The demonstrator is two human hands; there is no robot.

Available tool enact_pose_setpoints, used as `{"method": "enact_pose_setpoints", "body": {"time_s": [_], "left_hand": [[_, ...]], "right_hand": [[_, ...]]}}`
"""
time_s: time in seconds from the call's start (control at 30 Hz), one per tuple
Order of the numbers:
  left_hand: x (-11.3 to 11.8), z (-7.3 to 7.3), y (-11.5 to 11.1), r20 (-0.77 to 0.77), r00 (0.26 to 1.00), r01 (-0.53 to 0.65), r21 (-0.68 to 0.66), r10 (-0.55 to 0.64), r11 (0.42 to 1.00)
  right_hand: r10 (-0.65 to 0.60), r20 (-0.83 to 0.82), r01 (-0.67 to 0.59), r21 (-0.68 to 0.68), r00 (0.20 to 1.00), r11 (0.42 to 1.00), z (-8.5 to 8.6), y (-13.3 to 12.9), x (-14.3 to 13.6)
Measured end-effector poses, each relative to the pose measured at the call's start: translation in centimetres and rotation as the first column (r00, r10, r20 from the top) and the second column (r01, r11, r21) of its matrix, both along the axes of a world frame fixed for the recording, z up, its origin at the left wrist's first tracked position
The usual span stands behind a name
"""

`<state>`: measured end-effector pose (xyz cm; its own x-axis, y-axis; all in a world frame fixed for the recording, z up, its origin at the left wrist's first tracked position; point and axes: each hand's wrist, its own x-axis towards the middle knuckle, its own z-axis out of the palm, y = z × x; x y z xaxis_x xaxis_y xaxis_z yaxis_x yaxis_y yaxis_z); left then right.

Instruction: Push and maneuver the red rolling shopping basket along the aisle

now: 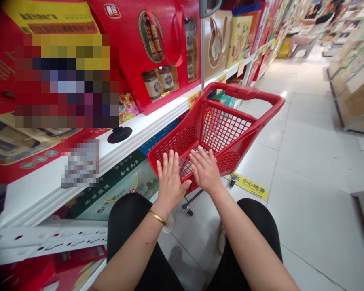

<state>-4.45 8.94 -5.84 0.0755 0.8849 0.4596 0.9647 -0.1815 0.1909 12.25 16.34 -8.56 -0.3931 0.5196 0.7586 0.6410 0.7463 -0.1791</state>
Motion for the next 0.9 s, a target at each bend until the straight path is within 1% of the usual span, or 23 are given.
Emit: {"method": "enact_pose_setpoints", "body": {"time_s": [0.03, 0.1, 0.17, 0.2, 0.23, 0.27, 0.33, 0.4, 0.47, 0.53, 0.6, 0.63, 0.7, 0.77, 0.83, 0.9], "left_hand": [[0.0, 0.1, 0.0, -0.005, 1.0, 0.001, 0.001, -0.001, 1.0], [-0.1, 0.2, 0.2, -0.018, 1.0, 0.005, 0.001, -0.005, 1.0], [-0.3, 0.2, 0.3, -0.037, 0.999, 0.025, -0.012, -0.026, 1.0], [-0.4, 0.3, 0.4, -0.049, 0.998, 0.044, -0.024, -0.045, 0.999], [-0.6, 0.3, 0.5, -0.062, 0.996, 0.067, -0.037, -0.069, 0.997], [-0.8, 0.3, 0.5, -0.073, 0.993, 0.091, -0.05, -0.094, 0.995], [-0.9, 0.6, 0.7, -0.087, 0.986, 0.132, -0.082, -0.139, 0.988], [-0.6, 1.2, 1.1, -0.082, 0.983, 0.152, -0.113, -0.161, 0.982], [0.2, 2.0, 1.9, -0.074, 0.983, 0.156, -0.13, -0.167, 0.979], [1.4, 2.7, 3.0, -0.075, 0.983, 0.158, -0.118, -0.167, 0.98], [2.6, 3.0, 4.0, -0.087, 0.98, 0.17, -0.107, -0.179, 0.98], [3.0, 2.9, 4.4, -0.096, 0.978, 0.177, -0.106, -0.187, 0.978], [3.6, 2.5, 4.9, -0.112, 0.976, 0.176, -0.096, -0.187, 0.98], [3.7, 1.9, 5.0, -0.124, 0.978, 0.161, -0.077, -0.169, 0.984], [3.5, 1.5, 5.0, -0.136, 0.978, 0.151, -0.069, -0.159, 0.986], [3.4, 1.4, 4.9, -0.147, 0.976, 0.15, -0.075, -0.16, 0.986]], "right_hand": [[-0.033, -0.003, 0.033, 0.005, 0.999, 0.999, 0.2, 0.8, 0.6], [-0.154, -0.061, 0.154, -0.001, 0.986, 0.988, 0.4, 2.8, 2.2], [-0.279, -0.153, 0.279, -0.023, 0.948, 0.96, 0.6, 4.7, 3.7], [-0.313, -0.189, 0.313, -0.028, 0.931, 0.949, 0.5, 5.3, 4.2], [-0.317, -0.209, 0.32, -0.021, 0.925, 0.947, 0.5, 5.7, 4.5], [-0.292, -0.211, 0.299, -0.002, 0.933, 0.954, 0.3, 5.7, 4.6], [-0.175, -0.15, 0.184, 0.048, 0.973, 0.982, 0.0, 5.1, 4.3], [-0.054, -0.057, 0.058, 0.07, 0.997, 0.996, -0.4, 4.1, 3.8], [-0.003, 0.002, 0.003, 0.07, 1.0, 0.998, -0.4, 3.6, 3.5], [-0.008, 0.029, 0.006, 0.074, 1.0, 0.997, -0.2, 3.9, 3.8], [-0.053, 0.021, 0.051, 0.082, 0.998, 0.995, 0.3, 5.0, 4.5], [-0.098, -0.011, 0.099, 0.085, 0.995, 0.991, 0.6, 5.7, 5.0], [-0.215, -0.125, 0.225, 0.071, 0.969, 0.972, 0.9, 6.9, 5.9], [-0.287, -0.232, 0.303, 0.039, 0.93, 0.952, 0.9, 7.4, 6.2], [-0.269, -0.247, 0.283, 0.023, 0.931, 0.959, 0.5, 6.7, 5.5], [-0.193, -0.182, 0.201, 0.025, 0.964, 0.979, -0.1, 5.4, 4.3]]}}
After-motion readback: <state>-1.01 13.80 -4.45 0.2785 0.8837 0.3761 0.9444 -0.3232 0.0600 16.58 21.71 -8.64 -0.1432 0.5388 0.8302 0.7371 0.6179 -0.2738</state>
